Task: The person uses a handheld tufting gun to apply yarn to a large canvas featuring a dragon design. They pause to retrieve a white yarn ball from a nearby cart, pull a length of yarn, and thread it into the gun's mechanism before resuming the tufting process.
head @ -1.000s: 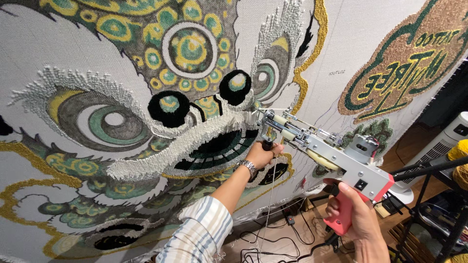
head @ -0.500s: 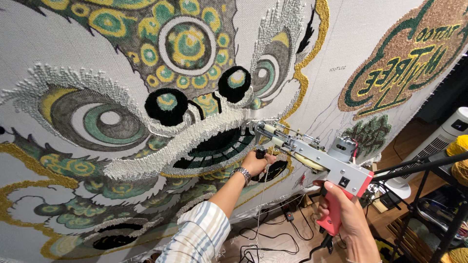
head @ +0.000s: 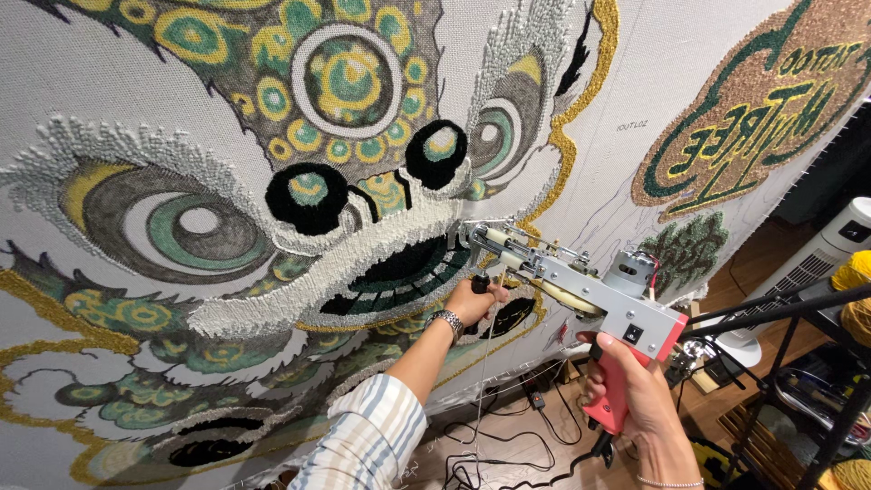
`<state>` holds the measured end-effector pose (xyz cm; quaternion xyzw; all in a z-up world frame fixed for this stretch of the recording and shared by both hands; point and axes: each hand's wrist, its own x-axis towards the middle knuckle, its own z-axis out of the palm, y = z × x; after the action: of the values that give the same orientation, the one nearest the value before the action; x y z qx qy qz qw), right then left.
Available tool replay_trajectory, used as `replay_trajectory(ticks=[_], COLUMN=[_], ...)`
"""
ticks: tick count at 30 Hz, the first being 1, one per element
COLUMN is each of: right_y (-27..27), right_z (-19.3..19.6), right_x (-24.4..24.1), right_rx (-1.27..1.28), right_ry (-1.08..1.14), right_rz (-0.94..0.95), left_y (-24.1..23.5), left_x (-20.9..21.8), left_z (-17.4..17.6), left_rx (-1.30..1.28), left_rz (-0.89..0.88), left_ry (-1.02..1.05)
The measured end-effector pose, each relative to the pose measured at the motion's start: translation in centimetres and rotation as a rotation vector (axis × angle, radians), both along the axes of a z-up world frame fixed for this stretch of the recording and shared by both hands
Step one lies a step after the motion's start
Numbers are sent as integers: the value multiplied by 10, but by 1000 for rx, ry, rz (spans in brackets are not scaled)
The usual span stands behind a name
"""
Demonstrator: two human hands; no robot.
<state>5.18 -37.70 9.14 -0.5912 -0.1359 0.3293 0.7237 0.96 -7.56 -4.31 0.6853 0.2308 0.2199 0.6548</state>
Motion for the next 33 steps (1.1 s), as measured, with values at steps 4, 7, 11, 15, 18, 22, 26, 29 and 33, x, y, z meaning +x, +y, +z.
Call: replay_trajectory(ticks=[4, 7, 11, 15, 18, 22, 26, 29, 33], right_y=[10, 21, 40, 59, 70, 79, 79, 77, 77], right_z=[5, 4, 1, -4, -12, -19, -17, -12, -6], right_x=[-2, -7, -16, -27, -34, -39, -40, -40, -38], right_rx=[-59, -30, 36, 27, -8, -12, -17, -41, -61], right_ry=[-38, -68, -155, -249, -284, -310, -304, -301, -299], right_rz=[-14, -42, -28, -22, -32, -58, -61, -70, -58], left_y=[3, 12, 28, 46, 59, 68, 66, 66, 70], left_x=[-3, -5, -9, -15, -18, -21, -26, -26, -22], left_z=[9, 12, 15, 21, 21, 23, 29, 34, 39], left_rx=[-51, -36, -13, 23, -46, -16, 40, 59, 29], left_rz=[12, 42, 102, 169, 201, 204, 222, 212, 225], left_ry=[12, 21, 27, 112, 30, 30, 79, 105, 150])
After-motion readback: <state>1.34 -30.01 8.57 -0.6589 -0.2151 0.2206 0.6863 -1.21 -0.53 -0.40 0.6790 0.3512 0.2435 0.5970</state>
